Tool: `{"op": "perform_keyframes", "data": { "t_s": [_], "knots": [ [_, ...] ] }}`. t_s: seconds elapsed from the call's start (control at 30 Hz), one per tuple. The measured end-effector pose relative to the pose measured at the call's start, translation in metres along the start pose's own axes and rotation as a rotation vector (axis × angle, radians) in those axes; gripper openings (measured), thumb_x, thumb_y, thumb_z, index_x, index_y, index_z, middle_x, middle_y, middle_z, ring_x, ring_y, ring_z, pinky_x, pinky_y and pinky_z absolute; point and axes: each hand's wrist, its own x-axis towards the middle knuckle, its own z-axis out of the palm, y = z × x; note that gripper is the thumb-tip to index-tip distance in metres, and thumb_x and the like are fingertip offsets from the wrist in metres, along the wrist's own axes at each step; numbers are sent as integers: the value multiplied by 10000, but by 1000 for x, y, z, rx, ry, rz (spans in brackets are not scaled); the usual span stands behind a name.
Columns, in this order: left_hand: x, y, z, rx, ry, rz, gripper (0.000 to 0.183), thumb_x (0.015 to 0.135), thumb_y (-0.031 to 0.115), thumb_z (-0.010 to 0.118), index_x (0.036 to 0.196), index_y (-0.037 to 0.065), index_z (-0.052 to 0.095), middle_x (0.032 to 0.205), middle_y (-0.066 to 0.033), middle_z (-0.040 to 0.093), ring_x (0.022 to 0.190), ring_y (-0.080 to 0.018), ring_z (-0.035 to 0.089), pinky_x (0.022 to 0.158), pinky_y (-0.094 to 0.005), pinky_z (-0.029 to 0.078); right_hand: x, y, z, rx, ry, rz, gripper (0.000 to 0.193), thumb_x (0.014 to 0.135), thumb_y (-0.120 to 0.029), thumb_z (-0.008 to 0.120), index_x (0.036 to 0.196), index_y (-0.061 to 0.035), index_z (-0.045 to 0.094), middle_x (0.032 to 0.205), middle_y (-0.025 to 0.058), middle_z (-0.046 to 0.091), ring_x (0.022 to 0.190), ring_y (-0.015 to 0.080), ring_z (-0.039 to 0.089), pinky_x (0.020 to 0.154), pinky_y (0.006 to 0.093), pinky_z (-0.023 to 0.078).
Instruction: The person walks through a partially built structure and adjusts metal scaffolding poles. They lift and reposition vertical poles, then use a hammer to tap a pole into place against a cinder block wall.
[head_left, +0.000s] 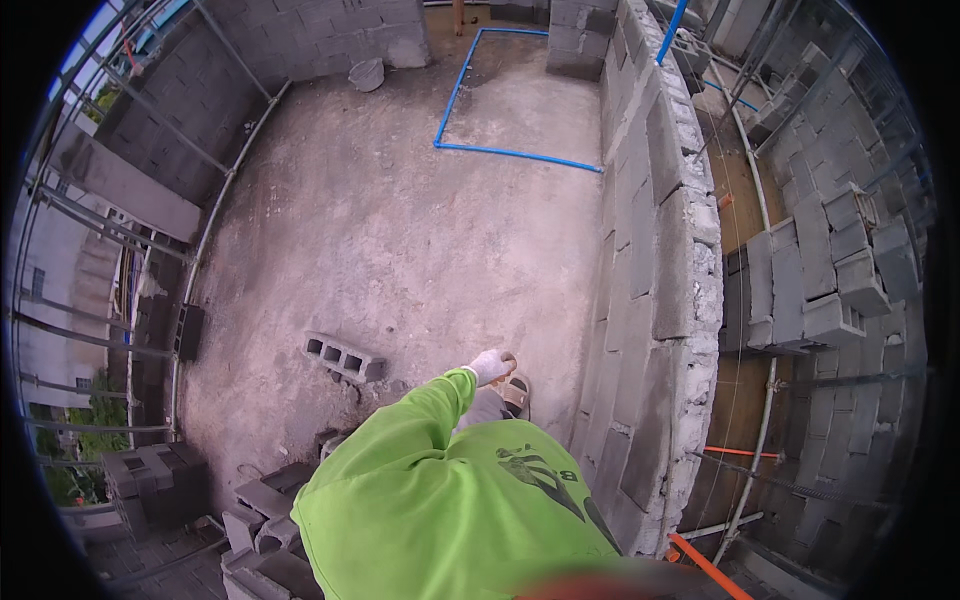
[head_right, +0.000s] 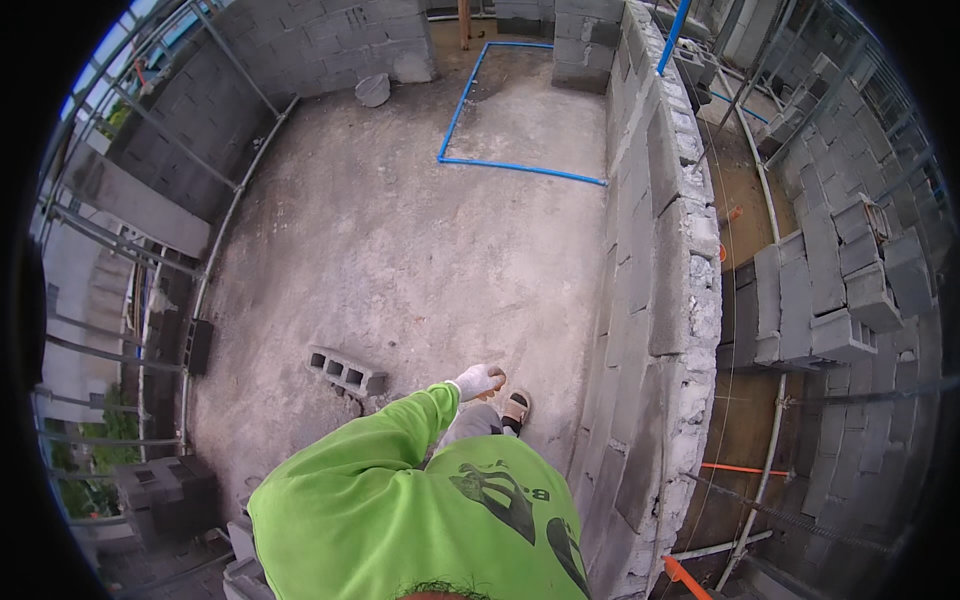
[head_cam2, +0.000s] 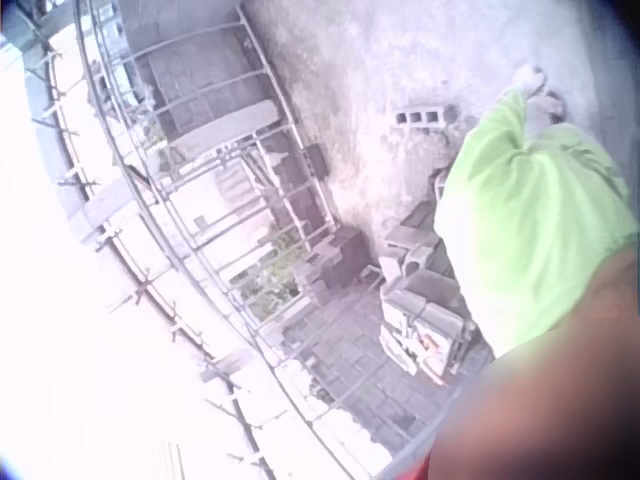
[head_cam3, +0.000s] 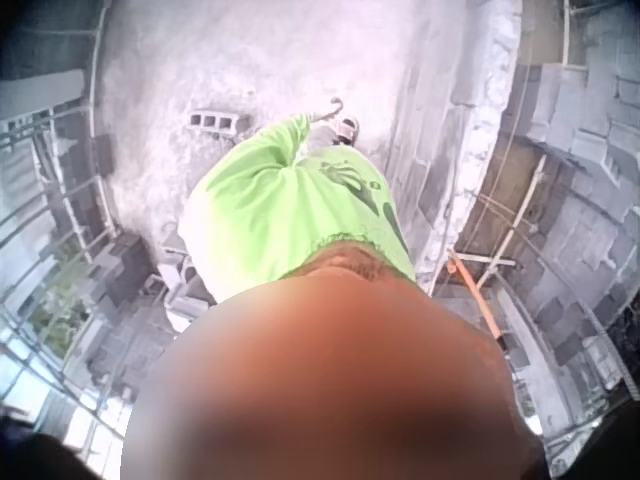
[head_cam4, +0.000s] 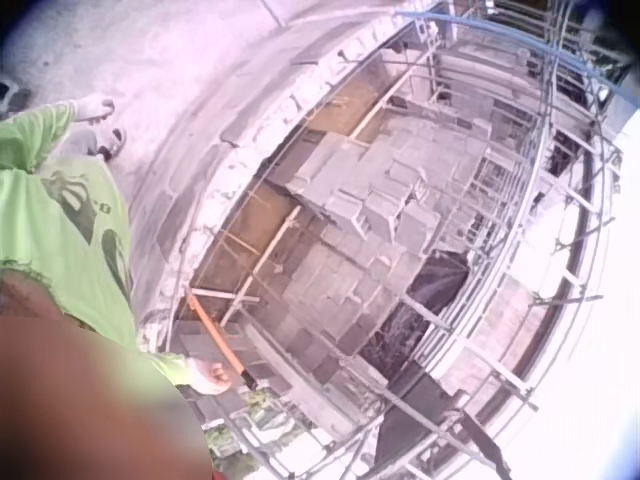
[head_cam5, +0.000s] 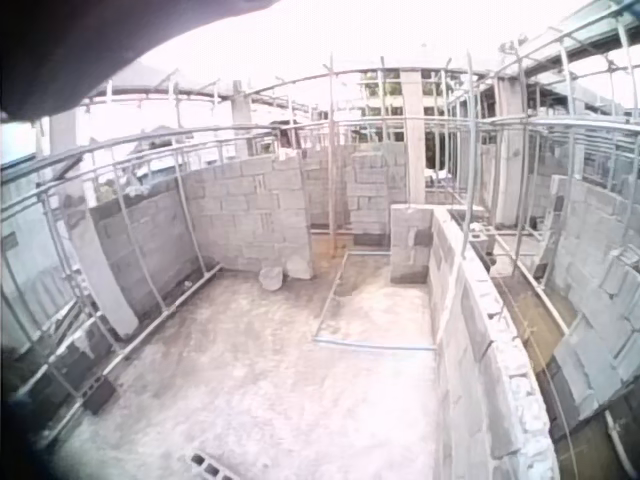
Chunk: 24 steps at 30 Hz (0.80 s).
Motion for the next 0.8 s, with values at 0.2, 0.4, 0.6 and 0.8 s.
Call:
{"op": "perform_keyframes", "data": {
  "t_s": [0.2,0.4,0.6,0.8],
  "knots": [
    [16,-24,-103,367,474,-170,420,928,371,594,1258,122,669,1208,-222,692,1179,-406,630,1015,-467,506,-24,-63,71,1094,150,415,374,957,-333,651,1179,-36,603,854,60,566,769,195,608,697,385,539],
    [52,-44,-229,330,442,-321,436,892,375,621,1207,84,695,1193,-239,695,1172,-387,642,1008,-453,511,-85,-181,295,1236,-56,438,426,983,-329,637,1236,9,577,893,74,585,775,183,612,681,349,532],
    [121,-24,-401,255,352,-255,446,860,410,604,1121,80,756,1123,-218,729,1102,-381,685,962,-449,533,-132,-363,540,1449,-278,334,479,1009,-325,623,1293,53,551,932,89,605,781,172,616,665,313,524],
    [169,61,-559,-124,475,-115,421,960,384,582,1214,62,678,971,-126,712,891,-242,707,757,-377,577,-202,-635,670,1241,-611,297,579,1043,-402,583,1353,83,521,994,109,661,888,176,645,825,346,576]
  ]
}}
